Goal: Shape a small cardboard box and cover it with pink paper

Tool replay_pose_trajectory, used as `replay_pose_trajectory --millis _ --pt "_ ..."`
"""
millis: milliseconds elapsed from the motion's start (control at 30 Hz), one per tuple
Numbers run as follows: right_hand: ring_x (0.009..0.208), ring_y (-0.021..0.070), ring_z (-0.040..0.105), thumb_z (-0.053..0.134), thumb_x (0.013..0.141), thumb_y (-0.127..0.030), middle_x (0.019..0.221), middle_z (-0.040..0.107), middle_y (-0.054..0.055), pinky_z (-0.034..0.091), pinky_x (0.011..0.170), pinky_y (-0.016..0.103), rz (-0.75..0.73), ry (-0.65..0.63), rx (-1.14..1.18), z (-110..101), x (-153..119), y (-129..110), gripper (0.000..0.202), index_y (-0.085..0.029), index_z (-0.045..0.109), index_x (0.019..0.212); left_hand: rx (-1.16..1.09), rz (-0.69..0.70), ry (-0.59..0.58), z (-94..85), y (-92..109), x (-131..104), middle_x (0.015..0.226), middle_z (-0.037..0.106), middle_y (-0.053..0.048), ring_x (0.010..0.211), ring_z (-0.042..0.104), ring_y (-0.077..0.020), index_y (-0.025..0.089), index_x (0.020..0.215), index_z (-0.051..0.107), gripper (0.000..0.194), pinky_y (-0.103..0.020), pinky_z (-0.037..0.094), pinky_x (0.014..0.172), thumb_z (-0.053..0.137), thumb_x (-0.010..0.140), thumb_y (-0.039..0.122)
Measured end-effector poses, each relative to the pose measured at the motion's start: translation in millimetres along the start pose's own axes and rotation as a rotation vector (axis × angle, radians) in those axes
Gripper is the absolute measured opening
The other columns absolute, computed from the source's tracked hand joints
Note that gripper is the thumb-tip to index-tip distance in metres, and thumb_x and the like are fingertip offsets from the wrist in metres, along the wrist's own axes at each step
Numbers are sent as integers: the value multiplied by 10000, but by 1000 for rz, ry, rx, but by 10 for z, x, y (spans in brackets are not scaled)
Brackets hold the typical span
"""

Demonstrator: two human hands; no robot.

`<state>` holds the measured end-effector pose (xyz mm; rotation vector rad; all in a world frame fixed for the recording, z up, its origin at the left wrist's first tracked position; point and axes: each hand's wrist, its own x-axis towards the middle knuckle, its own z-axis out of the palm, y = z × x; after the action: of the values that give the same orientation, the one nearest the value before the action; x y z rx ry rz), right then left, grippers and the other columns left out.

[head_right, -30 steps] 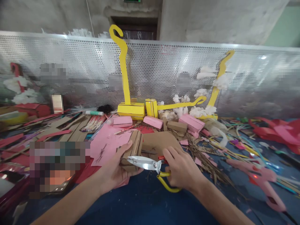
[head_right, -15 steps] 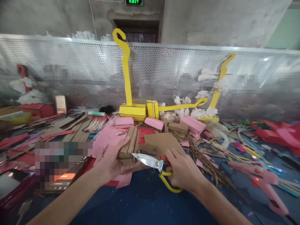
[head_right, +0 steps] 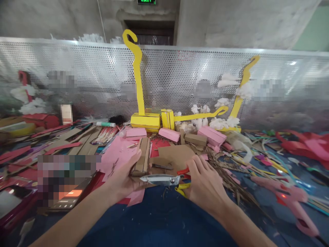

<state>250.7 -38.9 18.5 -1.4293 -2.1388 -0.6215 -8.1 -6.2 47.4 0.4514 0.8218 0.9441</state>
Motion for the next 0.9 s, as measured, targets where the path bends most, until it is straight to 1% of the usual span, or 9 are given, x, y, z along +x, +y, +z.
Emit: replay_pose_trajectory --millis 133,233,300,400,467,533,633,733,900 --pt "770 268 647 723 724 -348 913 652 63 445 602 329 376 -85 282 45 63 -39 358 -240 493 976 -16 59 1 -53 -23 55 755 720 -72 598 677 -184 132 958 676 322 -369 629 660 694 919 452" --pt "726 241 638 787 690 -362 837 672 31 454 606 315 583 -185 690 62 128 -53 441 -233 542 1033 -22 78 -55 -70 -53 68 801 734 -96 673 700 -208 120 970 682 296 -381 615 716 667 934 414" --pt "752 218 627 804 718 -372 870 668 27 462 616 298 593 -236 1019 70 142 -67 440 -231 561 1057 -9 71 -182 -68 -90 55 938 760 -154 820 729 -252 104 1038 695 318 -405 604 799 632 947 403" --pt "615 126 487 762 838 -495 735 531 -28 389 540 250 583 -299 1348 84 109 -128 356 -220 544 896 -30 35 -338 -63 -155 27 1151 749 -183 1044 712 -282 109 1148 699 387 -415 551 966 597 954 429" --pt "539 81 327 688 899 -581 648 364 -75 294 491 226 625 -328 1474 90 77 -197 433 -214 483 795 -36 4 -352 -67 -183 19 1177 745 -174 1088 700 -281 105 1155 705 430 -399 520 1013 583 951 463" --pt "525 68 240 664 900 -633 639 278 -94 234 473 217 700 -322 1596 87 60 -263 484 -218 446 780 -13 -27 -356 -80 -188 24 1140 751 -176 1061 705 -289 90 1152 707 482 -401 523 991 575 939 502" --pt "511 66 209 717 868 -620 635 267 -102 214 461 216 842 -236 1713 80 74 -279 490 -229 432 789 -4 -45 -388 -106 -156 38 1031 756 -162 932 714 -285 90 1147 704 511 -427 547 913 585 911 528" --pt "500 73 207 737 882 -551 605 262 -103 231 466 231 862 -146 1778 91 100 -166 481 -229 409 742 -35 -28 -405 -130 -118 49 971 738 -172 853 701 -281 63 1058 716 532 -467 549 901 581 889 548" --pt "490 76 183 715 907 -536 579 261 -104 229 471 251 868 -222 1876 92 97 -31 503 -222 387 691 9 -22 -340 -140 -151 61 1098 726 -222 1043 687 -319 37 1133 695 542 -451 504 994 541 915 509"
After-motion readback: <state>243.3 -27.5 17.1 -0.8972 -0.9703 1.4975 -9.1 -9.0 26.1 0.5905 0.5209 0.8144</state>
